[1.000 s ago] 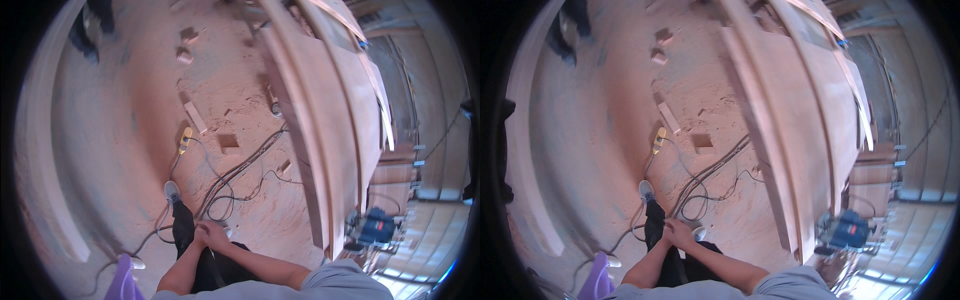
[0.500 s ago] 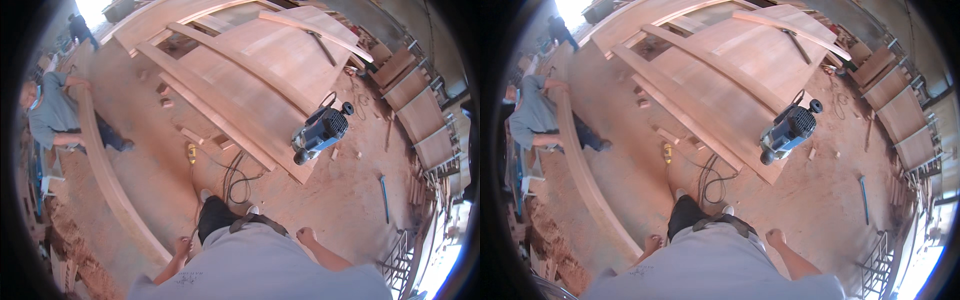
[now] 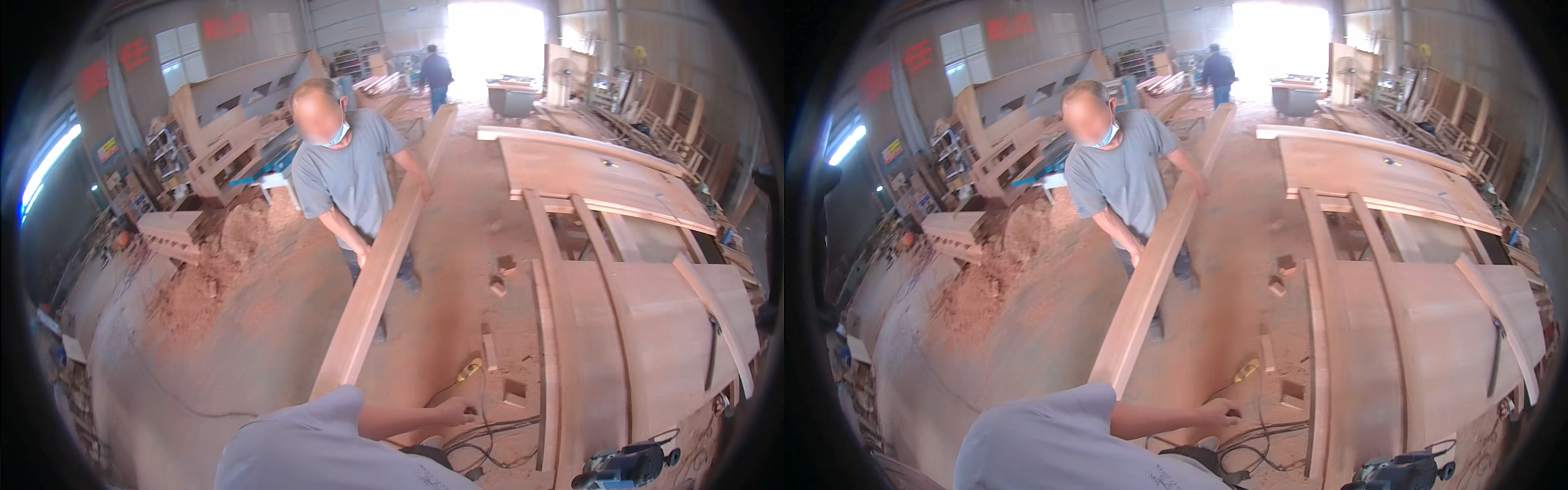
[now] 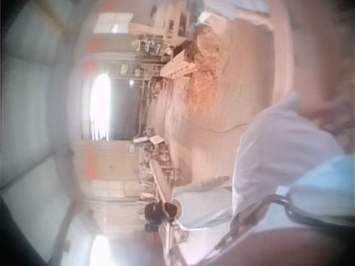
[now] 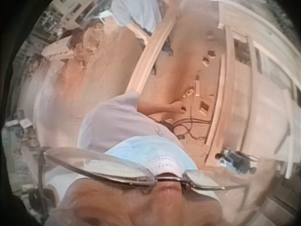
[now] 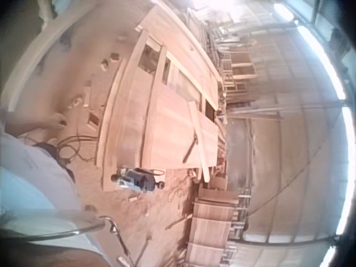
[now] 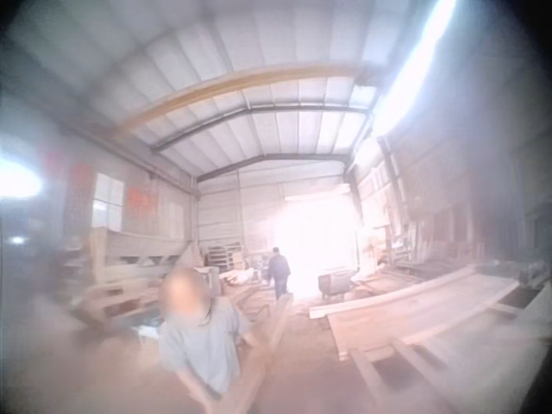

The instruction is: The person uses a handheld electric router to shape the edge of a large curved wooden panel in a workshop. They guide the tool along the edge, pause to adjust the router, and continue routing until the edge is finished, then set the tool down.

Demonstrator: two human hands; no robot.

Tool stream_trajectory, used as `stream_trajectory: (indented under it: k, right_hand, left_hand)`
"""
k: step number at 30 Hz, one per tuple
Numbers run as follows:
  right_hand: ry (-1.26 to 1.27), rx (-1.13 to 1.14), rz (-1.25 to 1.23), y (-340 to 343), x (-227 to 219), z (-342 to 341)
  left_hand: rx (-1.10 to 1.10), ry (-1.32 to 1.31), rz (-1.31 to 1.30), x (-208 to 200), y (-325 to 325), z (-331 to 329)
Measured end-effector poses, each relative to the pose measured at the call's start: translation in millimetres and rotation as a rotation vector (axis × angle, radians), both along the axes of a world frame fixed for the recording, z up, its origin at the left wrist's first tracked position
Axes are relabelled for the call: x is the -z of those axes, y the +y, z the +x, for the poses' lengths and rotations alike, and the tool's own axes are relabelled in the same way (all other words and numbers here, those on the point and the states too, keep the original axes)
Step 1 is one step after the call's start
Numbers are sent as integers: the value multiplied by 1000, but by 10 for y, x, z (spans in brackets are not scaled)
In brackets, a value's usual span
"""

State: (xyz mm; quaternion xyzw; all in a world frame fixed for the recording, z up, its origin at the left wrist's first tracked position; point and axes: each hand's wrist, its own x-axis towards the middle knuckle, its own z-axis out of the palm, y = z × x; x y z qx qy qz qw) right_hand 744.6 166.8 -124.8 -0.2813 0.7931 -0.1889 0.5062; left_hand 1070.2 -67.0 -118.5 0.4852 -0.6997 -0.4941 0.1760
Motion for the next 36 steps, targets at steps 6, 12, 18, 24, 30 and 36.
stream_trajectory:
  k: [6,12,18,24,30,36]
  right_hand:
    - [-50,216,-6,95,144,-764]
    - [-132,690,-228,1283,694,-2478]
    - [-122,808,-349,1887,550,-3752]
    - [-217,560,-120,1775,255,-2813]
    - [-281,573,-74,2011,358,-2480]
    - [-26,797,-49,2474,216,-2637]
  left_hand:
    - [88,-92,69,-95,763,-96]
    - [-60,-138,13,-15,1499,-579]
    - [-186,129,158,-492,2267,-1550]
    - [-166,80,255,-1000,2485,-1944]
    - [-28,133,149,-962,2019,-2486]
    - [66,299,-103,-883,1576,-2793]
